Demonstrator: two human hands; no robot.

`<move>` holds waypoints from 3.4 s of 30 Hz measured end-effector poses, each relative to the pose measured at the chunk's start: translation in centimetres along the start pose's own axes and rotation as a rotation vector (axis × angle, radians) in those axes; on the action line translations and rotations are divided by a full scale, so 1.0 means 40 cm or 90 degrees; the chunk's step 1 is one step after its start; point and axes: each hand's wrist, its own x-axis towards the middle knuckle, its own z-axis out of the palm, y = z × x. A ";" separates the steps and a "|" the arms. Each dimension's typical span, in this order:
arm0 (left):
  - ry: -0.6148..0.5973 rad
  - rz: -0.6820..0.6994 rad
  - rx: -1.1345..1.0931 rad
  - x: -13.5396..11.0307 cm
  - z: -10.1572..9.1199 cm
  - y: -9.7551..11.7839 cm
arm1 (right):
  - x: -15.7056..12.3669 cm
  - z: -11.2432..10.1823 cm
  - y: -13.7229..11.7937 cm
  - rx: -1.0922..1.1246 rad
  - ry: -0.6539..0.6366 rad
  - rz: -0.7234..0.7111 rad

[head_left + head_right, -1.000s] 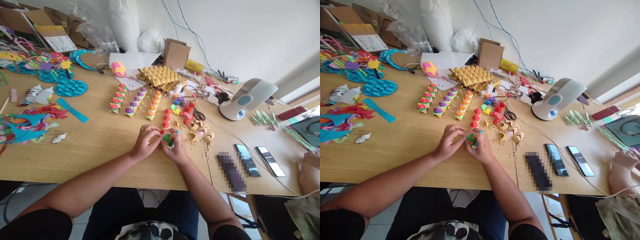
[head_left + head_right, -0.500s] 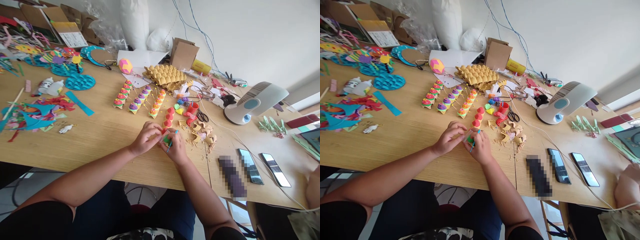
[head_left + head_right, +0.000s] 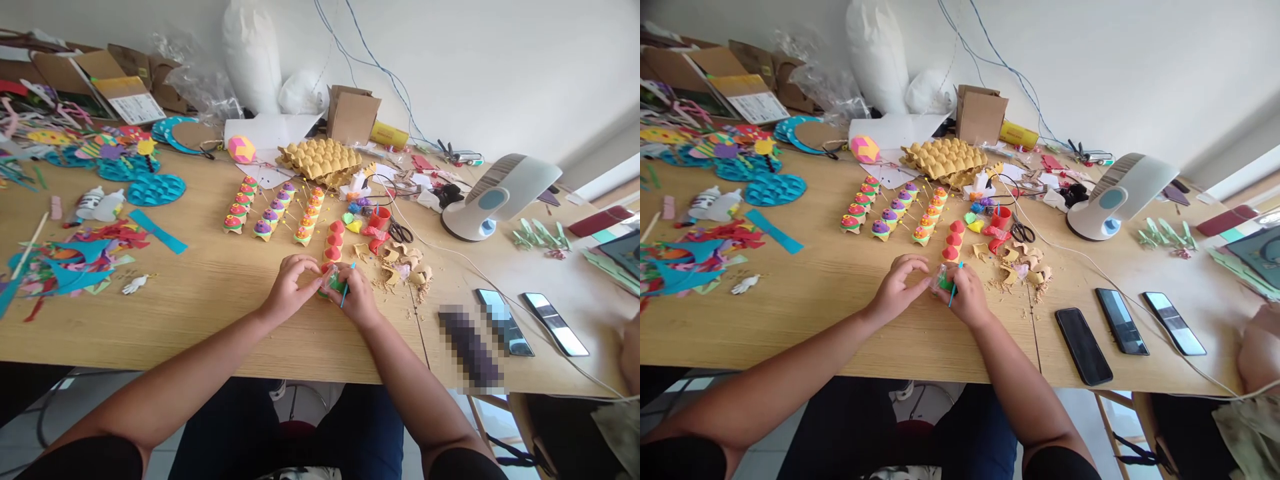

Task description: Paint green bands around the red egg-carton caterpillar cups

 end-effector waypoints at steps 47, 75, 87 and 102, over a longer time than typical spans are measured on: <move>0.088 0.183 0.038 0.049 0.024 -0.018 | -0.005 -0.020 0.013 0.021 0.070 0.019; -0.003 0.155 0.061 0.037 0.059 -0.044 | -0.017 -0.012 0.005 0.205 0.086 0.105; 0.011 0.176 0.091 0.029 0.056 -0.031 | -0.012 -0.034 -0.018 0.196 0.085 0.066; -0.002 0.213 0.100 0.028 0.057 -0.025 | -0.008 -0.045 -0.010 0.254 0.035 0.150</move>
